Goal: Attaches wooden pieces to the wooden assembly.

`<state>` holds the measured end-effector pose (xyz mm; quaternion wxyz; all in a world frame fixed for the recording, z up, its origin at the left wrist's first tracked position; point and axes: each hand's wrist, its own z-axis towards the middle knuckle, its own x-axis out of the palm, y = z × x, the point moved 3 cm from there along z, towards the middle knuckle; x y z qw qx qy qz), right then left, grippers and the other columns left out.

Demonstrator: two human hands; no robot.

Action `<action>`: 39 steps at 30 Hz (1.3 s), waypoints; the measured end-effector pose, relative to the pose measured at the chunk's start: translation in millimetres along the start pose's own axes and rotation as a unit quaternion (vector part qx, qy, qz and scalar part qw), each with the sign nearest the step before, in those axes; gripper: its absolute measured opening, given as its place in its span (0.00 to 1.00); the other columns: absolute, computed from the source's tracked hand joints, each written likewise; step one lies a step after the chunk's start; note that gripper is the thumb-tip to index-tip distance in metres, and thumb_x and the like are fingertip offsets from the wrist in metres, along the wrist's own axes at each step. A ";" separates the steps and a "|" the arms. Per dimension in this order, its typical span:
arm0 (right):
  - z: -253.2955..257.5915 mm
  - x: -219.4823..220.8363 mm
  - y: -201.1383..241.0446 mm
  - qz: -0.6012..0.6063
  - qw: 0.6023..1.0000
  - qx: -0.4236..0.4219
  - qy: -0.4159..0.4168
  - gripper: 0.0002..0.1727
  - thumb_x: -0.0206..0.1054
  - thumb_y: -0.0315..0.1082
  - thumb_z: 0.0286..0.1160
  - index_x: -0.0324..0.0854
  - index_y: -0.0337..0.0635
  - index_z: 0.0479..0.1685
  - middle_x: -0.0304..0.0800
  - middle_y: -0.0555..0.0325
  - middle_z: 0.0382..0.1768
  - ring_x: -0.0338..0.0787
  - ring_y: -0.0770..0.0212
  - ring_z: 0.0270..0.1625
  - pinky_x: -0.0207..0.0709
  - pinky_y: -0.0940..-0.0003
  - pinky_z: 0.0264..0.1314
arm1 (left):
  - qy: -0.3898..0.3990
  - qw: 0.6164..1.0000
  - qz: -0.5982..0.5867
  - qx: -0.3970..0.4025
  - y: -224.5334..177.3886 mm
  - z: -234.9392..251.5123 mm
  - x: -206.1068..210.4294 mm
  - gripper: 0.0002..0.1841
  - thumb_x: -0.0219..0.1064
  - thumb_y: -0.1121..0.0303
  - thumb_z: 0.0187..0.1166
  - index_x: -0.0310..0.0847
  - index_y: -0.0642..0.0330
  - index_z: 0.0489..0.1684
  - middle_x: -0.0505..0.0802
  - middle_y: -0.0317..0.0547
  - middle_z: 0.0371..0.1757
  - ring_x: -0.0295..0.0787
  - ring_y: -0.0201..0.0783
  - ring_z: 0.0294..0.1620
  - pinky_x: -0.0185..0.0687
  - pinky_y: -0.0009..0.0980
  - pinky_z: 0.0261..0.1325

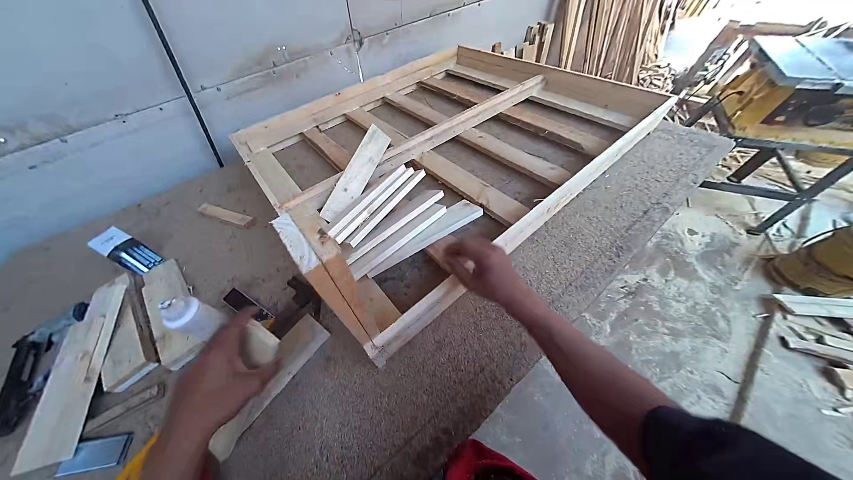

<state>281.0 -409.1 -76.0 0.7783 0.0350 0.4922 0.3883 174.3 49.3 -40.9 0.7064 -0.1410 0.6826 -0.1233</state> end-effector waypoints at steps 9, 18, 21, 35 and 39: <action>106.3 44.9 -94.3 -0.184 0.923 -0.166 0.294 0.21 0.81 0.33 0.66 0.87 0.43 0.60 0.89 0.44 0.59 0.87 0.35 0.63 0.81 0.33 0.60 | -0.265 0.938 -0.221 -0.036 -36.6 -99.5 -119.1 0.48 0.89 0.56 0.52 0.63 0.49 0.78 0.86 0.38 0.65 0.88 0.34 0.63 0.90 0.39 0.63; 56.2 -118.0 -33.7 -0.278 0.923 -0.228 0.140 0.14 0.62 0.31 0.78 0.85 0.39 0.57 0.89 0.39 0.52 0.87 0.30 0.59 0.76 0.28 0.60 | -0.145 0.973 -0.099 -0.151 16.6 -244.3 78.6 0.42 0.95 0.54 0.39 0.83 0.77 0.51 0.89 0.72 0.56 0.89 0.63 0.58 0.86 0.54 0.64; -21.1 -176.7 -36.5 -0.259 0.953 -0.155 0.031 0.23 0.58 0.42 0.78 0.85 0.34 0.60 0.88 0.34 0.55 0.86 0.29 0.62 0.77 0.29 0.63 | -0.053 0.972 -0.037 -0.227 19.2 -275.5 94.0 0.41 0.91 0.46 0.43 0.87 0.70 0.52 0.91 0.68 0.56 0.87 0.66 0.62 0.83 0.54 0.67; -203.0 106.0 190.2 -0.057 0.961 -0.231 0.138 0.15 0.69 0.40 0.79 0.89 0.55 0.62 0.91 0.56 0.56 0.89 0.50 0.61 0.81 0.45 0.65 | -0.238 0.940 -0.209 -0.124 93.8 -342.8 -29.8 0.43 0.81 0.53 0.61 0.70 0.66 0.76 0.76 0.61 0.78 0.76 0.52 0.76 0.78 0.50 0.74; -195.9 120.2 198.1 -0.014 0.965 -0.175 0.197 0.36 0.74 0.64 0.68 0.82 0.55 0.73 0.86 0.55 0.70 0.82 0.50 0.76 0.71 0.39 0.79 | -0.189 0.968 -0.137 -0.090 89.5 -321.1 4.0 0.42 0.77 0.42 0.64 0.74 0.53 0.78 0.74 0.52 0.83 0.71 0.53 0.83 0.73 0.57 0.80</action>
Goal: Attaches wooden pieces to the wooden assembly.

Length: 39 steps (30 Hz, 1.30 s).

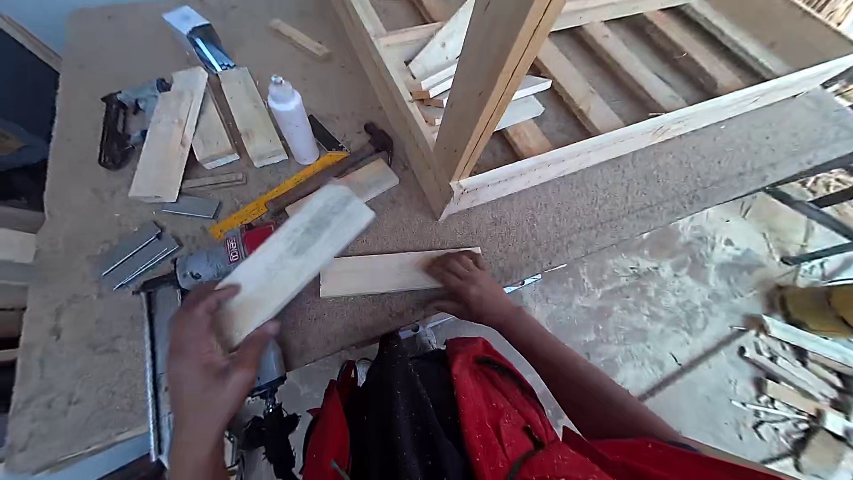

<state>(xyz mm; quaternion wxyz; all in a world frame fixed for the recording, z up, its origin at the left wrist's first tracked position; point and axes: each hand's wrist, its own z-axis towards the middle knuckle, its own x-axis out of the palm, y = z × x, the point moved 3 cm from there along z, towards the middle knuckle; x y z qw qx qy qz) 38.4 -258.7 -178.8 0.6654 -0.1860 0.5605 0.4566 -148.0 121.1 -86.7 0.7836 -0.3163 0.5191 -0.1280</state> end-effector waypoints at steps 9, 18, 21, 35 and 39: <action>-25.5 -15.5 -70.6 0.118 0.974 0.192 0.005 0.65 0.89 0.58 0.46 0.57 0.38 0.88 0.80 0.44 0.76 0.79 0.43 0.78 0.71 0.42 0.82 | 0.203 0.974 0.049 0.092 -21.5 47.9 135.3 0.41 0.83 0.61 0.64 0.71 0.43 0.84 0.75 0.43 0.86 0.57 0.54 0.92 0.58 0.68 0.85; 29.4 -1.9 -48.0 0.131 0.987 0.063 0.063 0.65 0.84 0.68 0.47 0.58 0.46 0.90 0.71 0.48 0.84 0.70 0.48 0.86 0.62 0.43 0.89 | -0.027 0.989 -0.066 -0.130 -10.4 -15.1 131.1 0.41 0.82 0.67 0.65 0.67 0.61 0.82 0.86 0.56 0.71 0.86 0.49 0.70 0.83 0.52 0.72; 37.5 7.6 -40.8 0.152 0.987 0.023 0.049 0.56 0.84 0.61 0.55 0.65 0.45 0.87 0.80 0.47 0.75 0.78 0.46 0.78 0.70 0.46 0.84 | -0.075 0.981 -0.114 -0.138 -7.1 -20.3 136.5 0.32 0.80 0.71 0.70 0.73 0.64 0.76 0.92 0.53 0.62 0.90 0.43 0.64 0.87 0.45 0.70; 31.4 16.7 -51.1 0.120 0.991 0.015 0.052 0.56 0.84 0.64 0.52 0.66 0.45 0.84 0.83 0.48 0.71 0.85 0.52 0.71 0.80 0.48 0.75 | -0.115 0.958 -0.204 -0.165 5.9 -18.1 145.2 0.23 0.77 0.67 0.74 0.82 0.59 0.68 0.95 0.41 0.55 0.93 0.34 0.57 0.90 0.41 0.65; 32.1 17.6 -48.0 0.110 0.992 0.031 0.055 0.56 0.86 0.60 0.49 0.68 0.41 0.81 0.83 0.44 0.69 0.86 0.50 0.69 0.81 0.47 0.72 | -0.125 0.959 -0.197 -0.164 8.5 -14.7 143.7 0.18 0.76 0.69 0.74 0.85 0.59 0.62 0.97 0.41 0.50 0.95 0.33 0.51 0.92 0.39 0.60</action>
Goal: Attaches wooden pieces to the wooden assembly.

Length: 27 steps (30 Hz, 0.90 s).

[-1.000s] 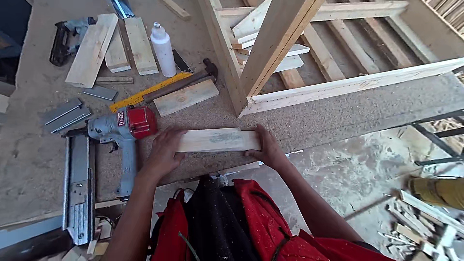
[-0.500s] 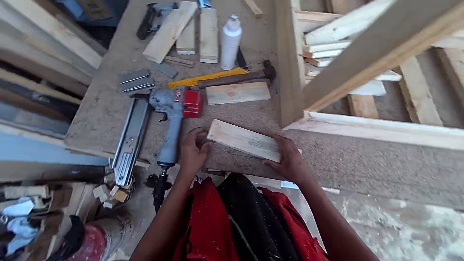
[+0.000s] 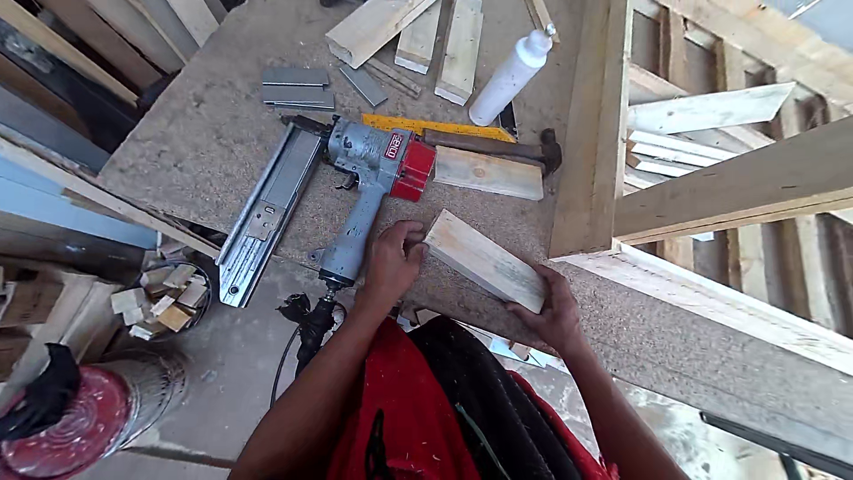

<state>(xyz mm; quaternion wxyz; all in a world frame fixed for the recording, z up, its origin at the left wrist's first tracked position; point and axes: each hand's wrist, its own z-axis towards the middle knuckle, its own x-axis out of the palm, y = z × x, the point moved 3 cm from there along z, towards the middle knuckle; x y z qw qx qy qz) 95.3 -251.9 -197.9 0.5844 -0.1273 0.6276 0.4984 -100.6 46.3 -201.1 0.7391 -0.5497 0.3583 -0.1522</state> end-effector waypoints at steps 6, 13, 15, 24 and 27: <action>-0.5 2.6 2.4 -0.022 0.999 -0.040 -0.022 0.52 0.85 0.60 0.50 0.71 0.39 0.77 0.81 0.44 0.70 0.84 0.49 0.71 0.78 0.50 0.75 | -0.005 0.999 0.025 0.026 0.6 -0.3 -1.4 0.13 0.73 0.73 0.75 0.88 0.60 0.56 0.97 0.42 0.49 0.94 0.35 0.52 0.91 0.40 0.61; 19.9 -4.4 2.1 -0.009 0.997 -0.069 -0.019 0.52 0.88 0.56 0.50 0.70 0.36 0.76 0.83 0.39 0.68 0.85 0.47 0.70 0.79 0.52 0.76 | -0.031 0.994 0.086 0.057 3.8 -4.0 0.6 0.11 0.74 0.69 0.74 0.90 0.56 0.53 0.97 0.38 0.48 0.93 0.36 0.54 0.82 0.49 0.71; 20.7 -6.7 3.5 -0.004 0.998 -0.066 -0.012 0.53 0.88 0.57 0.51 0.70 0.35 0.76 0.82 0.39 0.68 0.85 0.48 0.69 0.79 0.53 0.75 | -0.034 0.994 0.084 0.060 3.3 -4.8 1.2 0.11 0.74 0.68 0.74 0.90 0.57 0.53 0.97 0.39 0.48 0.93 0.36 0.55 0.81 0.49 0.72; 23.1 -4.4 -2.1 0.036 0.997 -0.062 -0.009 0.53 0.89 0.56 0.49 0.70 0.35 0.75 0.82 0.40 0.67 0.85 0.50 0.70 0.79 0.56 0.76 | 0.143 0.960 0.229 0.070 -36.3 20.9 -12.3 0.34 0.80 0.65 0.70 0.74 0.59 0.78 0.89 0.56 0.67 0.86 0.59 0.69 0.81 0.62 0.68; 22.5 -3.4 -4.8 0.043 0.996 -0.071 -0.012 0.52 0.88 0.57 0.50 0.71 0.34 0.74 0.82 0.40 0.68 0.84 0.50 0.71 0.78 0.57 0.77 | 0.297 0.885 0.324 0.154 -63.8 56.1 0.3 0.50 0.84 0.67 0.61 0.58 0.55 0.90 0.69 0.62 0.86 0.68 0.65 0.83 0.77 0.61 0.75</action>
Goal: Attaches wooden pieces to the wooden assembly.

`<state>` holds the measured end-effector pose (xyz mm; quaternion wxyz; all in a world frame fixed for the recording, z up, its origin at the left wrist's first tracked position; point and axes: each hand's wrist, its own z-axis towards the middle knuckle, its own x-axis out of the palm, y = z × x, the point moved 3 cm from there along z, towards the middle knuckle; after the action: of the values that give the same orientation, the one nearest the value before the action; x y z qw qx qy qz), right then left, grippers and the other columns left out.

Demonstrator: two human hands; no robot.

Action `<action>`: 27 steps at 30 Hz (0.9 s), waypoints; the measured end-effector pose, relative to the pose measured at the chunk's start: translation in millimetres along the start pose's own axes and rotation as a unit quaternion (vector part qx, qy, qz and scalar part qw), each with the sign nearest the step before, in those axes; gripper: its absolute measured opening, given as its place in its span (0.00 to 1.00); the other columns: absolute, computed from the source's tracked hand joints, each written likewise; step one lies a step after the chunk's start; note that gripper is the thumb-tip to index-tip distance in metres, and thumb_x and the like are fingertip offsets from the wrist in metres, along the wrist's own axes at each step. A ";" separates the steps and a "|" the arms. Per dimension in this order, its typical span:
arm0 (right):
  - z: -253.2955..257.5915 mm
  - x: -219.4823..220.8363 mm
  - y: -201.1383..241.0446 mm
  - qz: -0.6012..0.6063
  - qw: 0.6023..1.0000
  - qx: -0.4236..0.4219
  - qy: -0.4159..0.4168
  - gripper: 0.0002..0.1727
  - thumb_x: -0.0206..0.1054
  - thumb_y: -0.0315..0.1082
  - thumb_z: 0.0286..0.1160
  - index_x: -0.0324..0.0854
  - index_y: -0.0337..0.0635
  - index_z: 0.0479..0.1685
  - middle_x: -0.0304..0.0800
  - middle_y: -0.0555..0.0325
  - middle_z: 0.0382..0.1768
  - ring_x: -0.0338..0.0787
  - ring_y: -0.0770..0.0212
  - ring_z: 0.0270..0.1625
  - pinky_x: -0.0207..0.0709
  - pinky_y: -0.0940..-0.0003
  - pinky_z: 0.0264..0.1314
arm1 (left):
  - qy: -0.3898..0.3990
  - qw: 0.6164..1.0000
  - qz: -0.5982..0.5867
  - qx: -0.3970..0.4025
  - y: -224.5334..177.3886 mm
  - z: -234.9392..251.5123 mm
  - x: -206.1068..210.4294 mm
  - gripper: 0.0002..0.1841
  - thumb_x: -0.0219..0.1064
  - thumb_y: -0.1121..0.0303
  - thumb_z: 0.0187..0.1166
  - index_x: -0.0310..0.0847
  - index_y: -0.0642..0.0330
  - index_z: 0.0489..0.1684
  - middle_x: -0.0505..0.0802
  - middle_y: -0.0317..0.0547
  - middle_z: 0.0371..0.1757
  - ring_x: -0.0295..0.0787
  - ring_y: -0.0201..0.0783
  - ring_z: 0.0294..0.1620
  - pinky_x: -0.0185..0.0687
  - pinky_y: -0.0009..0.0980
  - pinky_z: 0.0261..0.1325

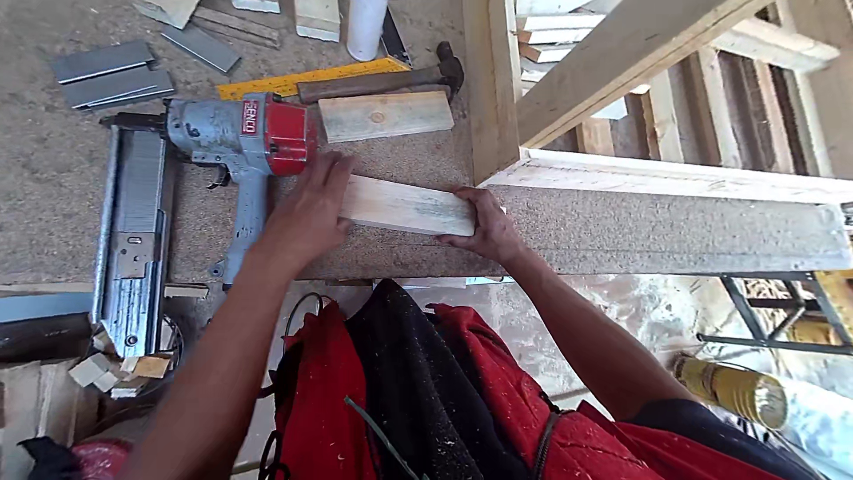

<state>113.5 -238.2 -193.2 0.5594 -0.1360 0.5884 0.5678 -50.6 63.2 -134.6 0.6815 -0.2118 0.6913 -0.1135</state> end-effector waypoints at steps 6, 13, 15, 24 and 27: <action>0.4 2.2 -2.2 0.018 1.000 -0.004 -0.012 0.51 0.88 0.56 0.51 0.72 0.33 0.72 0.83 0.40 0.67 0.85 0.49 0.70 0.79 0.57 0.75 | 0.161 0.979 0.078 0.095 5.5 49.1 1.0 0.48 0.88 0.62 0.54 0.70 0.59 0.83 0.81 0.60 0.73 0.78 0.61 0.75 0.76 0.58 0.75; 0.7 -0.8 0.3 0.026 1.000 -0.005 -0.012 0.49 0.88 0.57 0.51 0.74 0.34 0.71 0.84 0.41 0.66 0.84 0.48 0.70 0.78 0.58 0.76 | 0.143 0.985 0.046 0.083 6.1 39.3 -2.2 0.54 0.90 0.61 0.55 0.62 0.59 0.89 0.76 0.61 0.80 0.72 0.62 0.81 0.72 0.60 0.79; 1.9 -1.7 0.4 0.027 1.000 -0.006 -0.011 0.49 0.88 0.57 0.51 0.74 0.35 0.71 0.84 0.42 0.66 0.84 0.49 0.70 0.78 0.58 0.77 | 0.098 0.995 -0.007 0.010 5.6 20.8 -5.1 0.62 0.90 0.56 0.55 0.50 0.59 0.94 0.70 0.64 0.85 0.70 0.64 0.83 0.71 0.64 0.79; 1.7 -1.8 -1.7 0.031 0.999 -0.015 -0.011 0.49 0.87 0.57 0.51 0.73 0.36 0.71 0.84 0.42 0.66 0.84 0.49 0.71 0.78 0.59 0.77 | -0.053 0.942 -0.265 -0.201 -6.2 -40.2 29.0 0.45 0.79 0.68 0.68 0.57 0.59 0.90 0.84 0.56 0.74 0.89 0.43 0.68 0.87 0.43 0.71; 1.8 -2.4 -0.6 0.033 0.999 -0.013 -0.006 0.49 0.87 0.57 0.51 0.73 0.36 0.72 0.83 0.42 0.66 0.84 0.49 0.70 0.78 0.59 0.77 | -0.066 0.965 -0.197 -0.162 -5.2 -54.2 1.2 0.44 0.78 0.61 0.72 0.58 0.61 0.89 0.85 0.53 0.75 0.86 0.42 0.73 0.84 0.43 0.75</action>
<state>115.7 -238.1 -191.1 0.5419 -0.1199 0.5821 0.5942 -103.6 51.0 -130.9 0.6465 -0.4581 0.5985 -0.1182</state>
